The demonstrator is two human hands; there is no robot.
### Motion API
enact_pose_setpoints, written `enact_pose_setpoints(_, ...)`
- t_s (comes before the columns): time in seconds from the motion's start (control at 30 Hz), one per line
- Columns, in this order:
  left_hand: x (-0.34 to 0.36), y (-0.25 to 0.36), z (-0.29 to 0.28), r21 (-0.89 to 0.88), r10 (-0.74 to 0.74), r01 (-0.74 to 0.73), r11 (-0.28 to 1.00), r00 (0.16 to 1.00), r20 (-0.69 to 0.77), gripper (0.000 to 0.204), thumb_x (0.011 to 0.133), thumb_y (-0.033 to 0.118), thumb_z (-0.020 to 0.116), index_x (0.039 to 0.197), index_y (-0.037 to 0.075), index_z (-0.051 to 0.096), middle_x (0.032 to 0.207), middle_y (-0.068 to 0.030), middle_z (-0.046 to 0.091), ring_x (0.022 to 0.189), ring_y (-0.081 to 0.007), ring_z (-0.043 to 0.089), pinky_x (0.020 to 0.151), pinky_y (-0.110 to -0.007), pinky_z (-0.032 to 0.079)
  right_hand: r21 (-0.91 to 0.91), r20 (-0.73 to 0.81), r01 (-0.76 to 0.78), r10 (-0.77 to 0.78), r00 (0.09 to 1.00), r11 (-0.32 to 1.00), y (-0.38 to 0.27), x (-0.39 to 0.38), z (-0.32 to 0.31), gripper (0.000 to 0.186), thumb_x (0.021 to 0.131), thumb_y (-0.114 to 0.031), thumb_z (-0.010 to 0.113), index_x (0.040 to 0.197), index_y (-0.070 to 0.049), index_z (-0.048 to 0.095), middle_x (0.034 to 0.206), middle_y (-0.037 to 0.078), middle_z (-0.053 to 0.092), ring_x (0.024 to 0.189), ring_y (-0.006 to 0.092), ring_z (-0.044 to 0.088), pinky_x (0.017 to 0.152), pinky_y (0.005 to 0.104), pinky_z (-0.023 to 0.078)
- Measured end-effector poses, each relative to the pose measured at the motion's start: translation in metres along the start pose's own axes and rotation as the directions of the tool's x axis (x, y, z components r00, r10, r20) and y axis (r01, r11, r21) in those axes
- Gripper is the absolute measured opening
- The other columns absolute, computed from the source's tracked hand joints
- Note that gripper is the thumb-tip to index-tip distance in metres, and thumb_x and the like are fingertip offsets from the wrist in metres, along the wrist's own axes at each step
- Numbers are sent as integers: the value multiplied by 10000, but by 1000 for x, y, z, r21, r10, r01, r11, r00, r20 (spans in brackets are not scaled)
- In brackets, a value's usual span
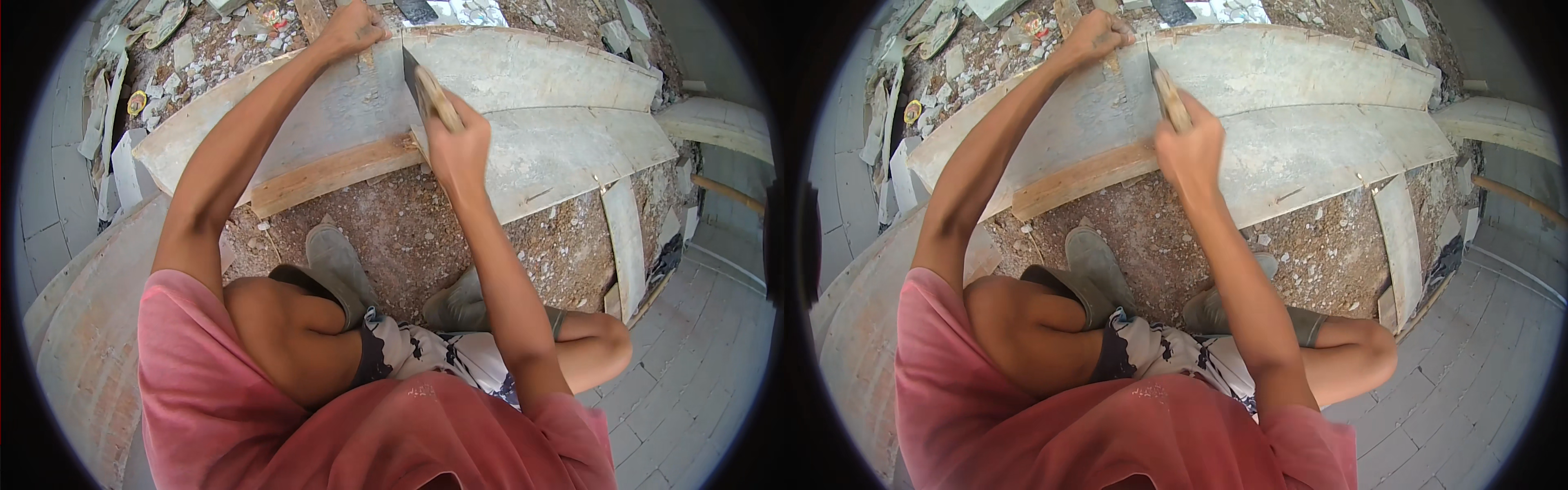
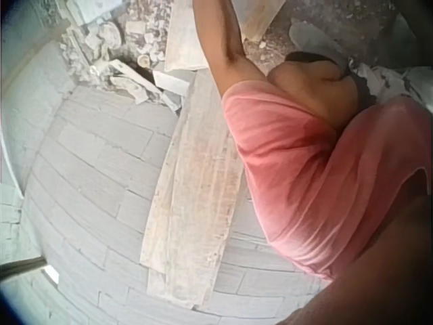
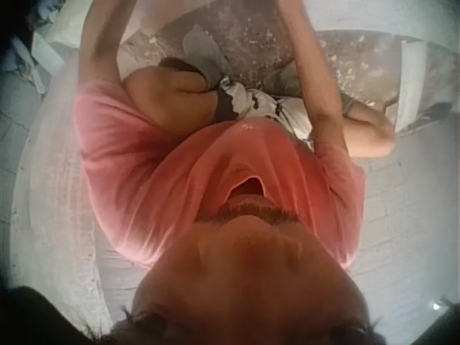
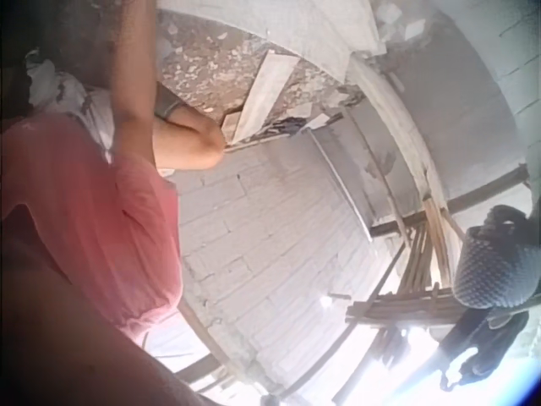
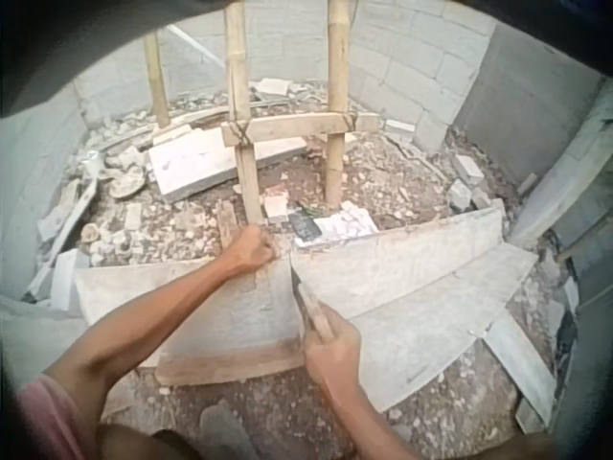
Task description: The person measures a wooden plank with a tape, uses a hand saw to cut through the wood, and uses pliers to manipulate small sections of the wood.
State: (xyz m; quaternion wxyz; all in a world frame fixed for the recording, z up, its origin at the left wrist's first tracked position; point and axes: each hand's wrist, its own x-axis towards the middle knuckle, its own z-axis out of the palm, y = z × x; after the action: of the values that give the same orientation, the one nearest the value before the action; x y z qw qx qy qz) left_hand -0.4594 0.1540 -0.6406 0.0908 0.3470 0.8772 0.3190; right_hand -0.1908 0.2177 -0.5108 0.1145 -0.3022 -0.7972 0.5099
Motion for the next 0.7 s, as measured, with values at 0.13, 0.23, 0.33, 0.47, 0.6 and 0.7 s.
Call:
enact_pose_setpoints(0.13, -13, -11, -7, -121, 67, -58, 991, 996, 67, 163, 732, 169, 664, 785, 29, 731, 676, -165, 666, 621, -231, 645, 604, -371, 507, 79, -20, -32, 33, 999, 996, 22, -26, -1, 486, 746, 13, 496, 1215, 57, 614, 949, 214, 698, 828, 227, 658, 780, 318, 505)
enact_pose_setpoints(0.23, -24, -22, -22, -85, 62, -52, 995, 991, 122, 230, 796, 249, 712, 867, 33, 749, 704, -140, 686, 650, -199, 646, 638, -348, 500, 63, 18, 193, -195, 981, 979, 20, -92, -37, 489, 752, 20, 491, 1225, 59, 609, 959, 206, 701, 808, 219, 658, 751, 311, 509)
enact_pose_setpoints(0.33, -26, -22, -12, -130, 149, -141, 981, 988, 50, 185, 732, 190, 660, 787, 29, 731, 681, -173, 667, 620, -250, 650, 605, -373, 507, 78, 36, -39, 36, 999, 996, 15, -56, -25, 470, 748, 25, 486, 1198, 70, 616, 920, 190, 702, 793, 213, 663, 693, 306, 509)
enact_pose_setpoints(0.47, -3, -22, -17, 21, 206, -207, 978, 978, 37, 144, 680, 123, 627, 720, 22, 722, 670, -197, 662, 621, -275, 667, 594, -394, 520, -43, -77, 138, -141, 987, 990, 15, 18, 40, 479, 721, -30, 529, 1180, 77, 618, 849, 234, 673, 746, 245, 658, 697, 332, 509)
enact_pose_setpoints(0.6, 13, 33, -50, -152, 141, -146, 977, 989, -45, 170, 696, 176, 657, 677, 15, 711, 642, -179, 659, 636, -278, 673, 609, -396, 522, 179, -218, 266, -226, 950, 947, 30, 29, 39, 495, 719, -55, 550, 1190, 90, 604, 856, 245, 677, 768, 272, 670, 731, 376, 513)
enact_pose_setpoints(0.7, 1, 57, -68, -5, 95, -95, 996, 996, -2, 295, 775, 317, 687, 748, 24, 704, 684, -180, 671, 709, -319, 687, 654, -428, 532, 168, -256, 200, -154, 954, 965, 13, 20, 48, 474, 768, -83, 578, 1201, 111, 585, 927, 256, 684, 856, 283, 672, 805, 385, 506)
